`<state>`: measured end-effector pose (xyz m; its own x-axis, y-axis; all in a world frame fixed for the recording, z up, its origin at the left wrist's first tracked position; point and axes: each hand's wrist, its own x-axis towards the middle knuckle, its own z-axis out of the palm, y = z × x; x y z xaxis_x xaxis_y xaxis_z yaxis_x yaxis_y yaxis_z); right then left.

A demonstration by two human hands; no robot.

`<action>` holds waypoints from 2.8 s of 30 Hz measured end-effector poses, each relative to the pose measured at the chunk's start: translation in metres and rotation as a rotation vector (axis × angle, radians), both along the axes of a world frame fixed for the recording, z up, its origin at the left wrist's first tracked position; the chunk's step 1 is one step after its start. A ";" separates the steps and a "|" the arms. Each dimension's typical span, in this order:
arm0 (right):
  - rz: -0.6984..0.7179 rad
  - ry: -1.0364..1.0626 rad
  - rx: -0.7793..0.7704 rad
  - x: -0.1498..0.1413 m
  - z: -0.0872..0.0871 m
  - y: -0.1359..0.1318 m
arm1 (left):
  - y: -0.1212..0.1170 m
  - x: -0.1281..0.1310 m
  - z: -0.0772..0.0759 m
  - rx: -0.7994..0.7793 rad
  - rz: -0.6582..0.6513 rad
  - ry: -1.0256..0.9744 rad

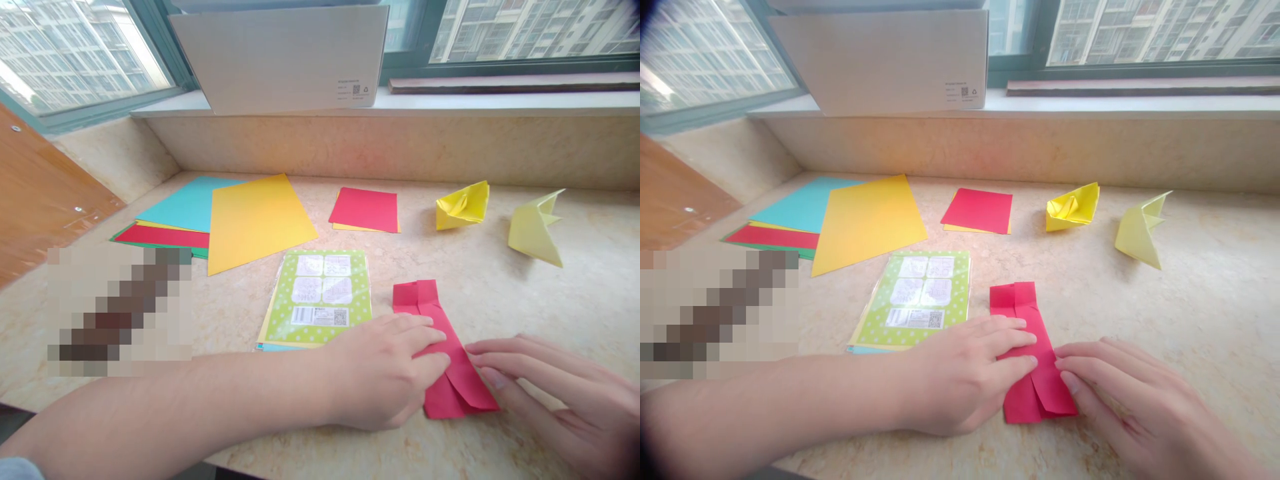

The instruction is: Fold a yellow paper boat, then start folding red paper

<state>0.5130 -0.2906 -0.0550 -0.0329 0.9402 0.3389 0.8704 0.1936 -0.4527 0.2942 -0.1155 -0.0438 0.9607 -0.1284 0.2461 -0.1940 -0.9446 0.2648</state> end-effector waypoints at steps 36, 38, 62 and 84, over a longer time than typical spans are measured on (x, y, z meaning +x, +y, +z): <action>0.156 -0.006 -0.155 0.012 0.005 0.005 | 0.001 -0.001 -0.001 -0.060 0.012 -0.006; 0.153 -0.009 -0.153 0.012 0.005 0.005 | 0.001 -0.001 -0.001 -0.057 0.013 -0.014; 0.173 0.009 -0.164 0.007 0.004 0.009 | 0.001 -0.001 -0.002 -0.031 0.011 -0.004; 0.208 0.026 -0.191 0.001 0.009 0.005 | 0.000 -0.001 0.000 -0.015 0.011 -0.014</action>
<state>0.5142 -0.2855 -0.0459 -0.2257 0.9611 0.1590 0.8086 0.2759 -0.5198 0.2936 -0.1155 -0.0438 0.9586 -0.1138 0.2609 -0.1871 -0.9427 0.2764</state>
